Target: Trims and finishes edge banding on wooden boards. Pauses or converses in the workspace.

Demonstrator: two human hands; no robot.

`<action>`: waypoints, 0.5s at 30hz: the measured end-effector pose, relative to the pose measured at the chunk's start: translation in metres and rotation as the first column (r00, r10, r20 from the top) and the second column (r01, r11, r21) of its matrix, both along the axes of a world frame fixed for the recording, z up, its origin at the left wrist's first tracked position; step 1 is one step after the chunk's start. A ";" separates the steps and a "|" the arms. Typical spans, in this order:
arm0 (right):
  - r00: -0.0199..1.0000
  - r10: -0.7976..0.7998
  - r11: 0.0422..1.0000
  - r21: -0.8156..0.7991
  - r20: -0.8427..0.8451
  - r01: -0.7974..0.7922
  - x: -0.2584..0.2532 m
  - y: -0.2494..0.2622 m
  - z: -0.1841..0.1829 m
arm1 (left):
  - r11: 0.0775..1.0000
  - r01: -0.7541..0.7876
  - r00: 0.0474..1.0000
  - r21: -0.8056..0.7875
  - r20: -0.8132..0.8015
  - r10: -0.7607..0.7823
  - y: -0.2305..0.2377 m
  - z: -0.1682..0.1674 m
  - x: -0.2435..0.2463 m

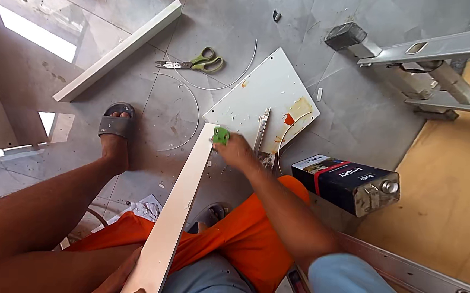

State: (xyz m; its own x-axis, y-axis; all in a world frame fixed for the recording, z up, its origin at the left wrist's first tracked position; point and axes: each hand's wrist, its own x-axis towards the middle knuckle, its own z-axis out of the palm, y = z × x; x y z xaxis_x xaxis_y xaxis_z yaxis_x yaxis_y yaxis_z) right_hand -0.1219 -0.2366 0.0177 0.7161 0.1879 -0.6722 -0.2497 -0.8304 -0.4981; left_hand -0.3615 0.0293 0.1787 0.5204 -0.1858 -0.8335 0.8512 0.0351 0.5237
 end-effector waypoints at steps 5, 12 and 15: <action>0.986 0.120 0.861 0.481 0.119 -0.163 -0.119 0.015 0.096 | 1.000 0.005 1.000 0.016 0.010 -0.005 -0.003 0.002 0.000; 0.999 0.018 0.998 -0.068 0.032 -0.016 0.020 -0.006 0.010 | 0.998 0.018 1.000 0.056 -0.017 -0.017 -0.007 0.007 0.003; 0.999 0.044 0.993 -0.110 -0.005 -0.044 0.018 0.005 0.002 | 0.998 0.030 0.999 0.061 -0.020 -0.028 -0.007 0.009 0.003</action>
State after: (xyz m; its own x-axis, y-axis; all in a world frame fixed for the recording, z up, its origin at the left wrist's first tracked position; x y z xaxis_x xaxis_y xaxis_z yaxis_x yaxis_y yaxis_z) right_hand -0.1039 -0.2315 0.0200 0.7069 0.1444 -0.6924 -0.2128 -0.8902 -0.4028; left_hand -0.3585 0.0219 0.1880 0.4994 -0.1487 -0.8535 0.8613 -0.0215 0.5076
